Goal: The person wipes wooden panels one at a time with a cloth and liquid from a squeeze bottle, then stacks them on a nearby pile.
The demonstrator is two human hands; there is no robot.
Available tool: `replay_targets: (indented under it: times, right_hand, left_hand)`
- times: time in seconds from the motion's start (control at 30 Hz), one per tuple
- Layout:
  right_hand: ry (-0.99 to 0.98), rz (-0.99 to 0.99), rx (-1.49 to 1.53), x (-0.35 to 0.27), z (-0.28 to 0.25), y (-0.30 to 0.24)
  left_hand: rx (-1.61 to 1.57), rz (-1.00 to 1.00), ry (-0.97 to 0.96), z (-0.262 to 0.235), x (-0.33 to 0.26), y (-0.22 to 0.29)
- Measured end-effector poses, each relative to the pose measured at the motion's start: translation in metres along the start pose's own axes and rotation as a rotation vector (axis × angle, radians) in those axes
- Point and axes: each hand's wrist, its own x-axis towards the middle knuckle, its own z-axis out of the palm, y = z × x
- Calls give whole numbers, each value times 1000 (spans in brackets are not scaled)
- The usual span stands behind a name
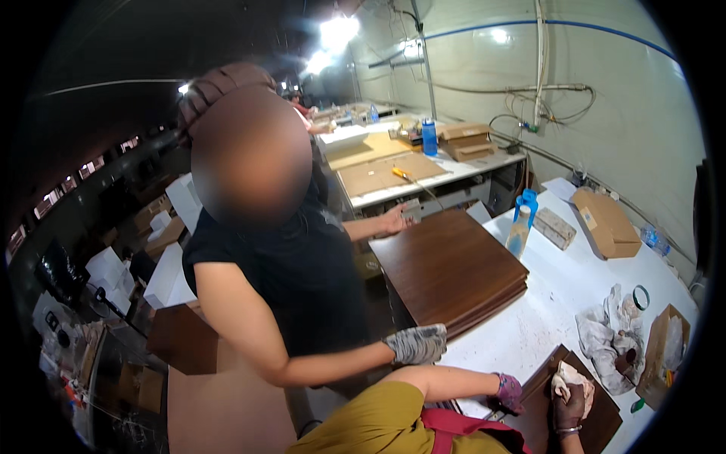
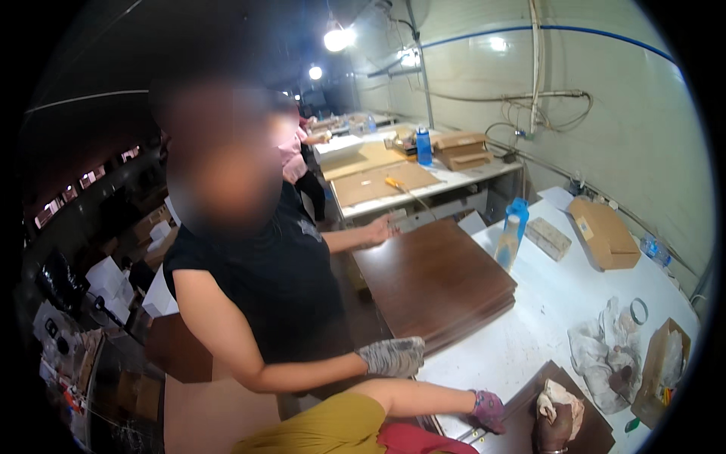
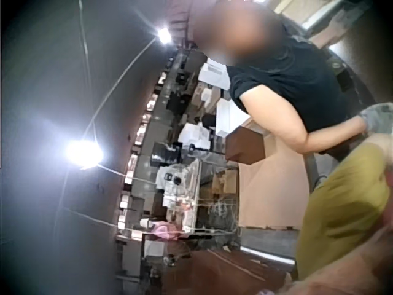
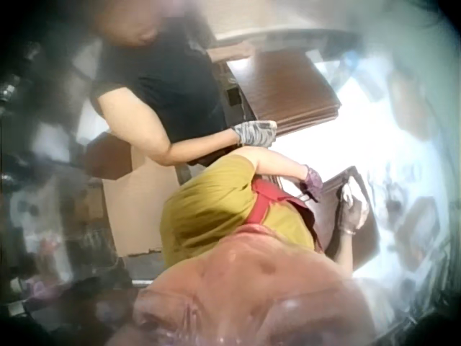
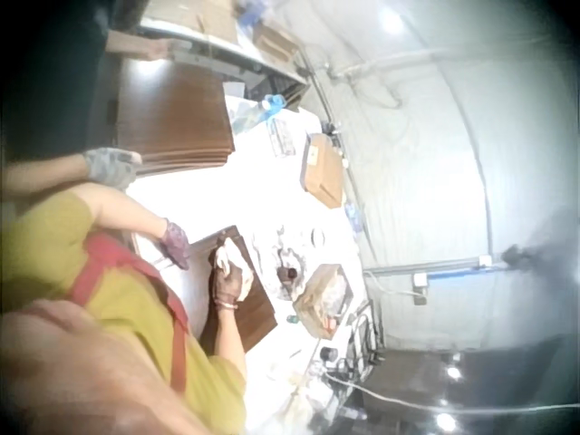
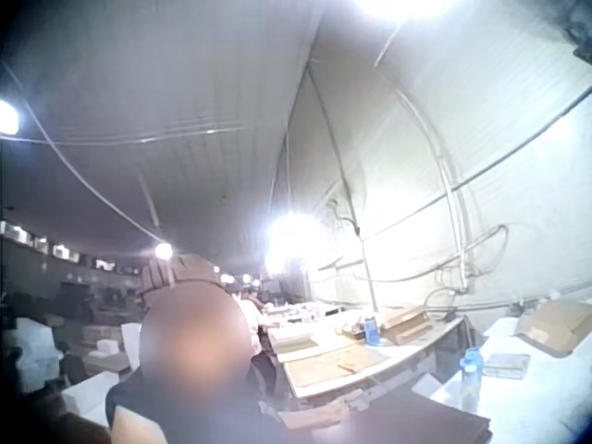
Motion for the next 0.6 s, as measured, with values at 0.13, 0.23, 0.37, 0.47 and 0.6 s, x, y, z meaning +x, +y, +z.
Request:
replay_targets:
  times: [0.13,0.23,0.37,0.47,0.6]
  right_hand:
    - [12,19,18,3,7,16]
    - [-12,78,43,1,12,27]
    - [13,-73,1,3,4,16]
    - [-44,-7,17,5,-2,-4]
    - [-65,-69,-77,6,-5,-7]
  left_hand:
    - [-50,31,21,1,9,-9]
    - [17,72,107,7,25,-23]
    - [7,121,50,6,31,-19]
    - [-33,123,-19,0,28,-21]
    - [45,134,-55,-4,29,-18]
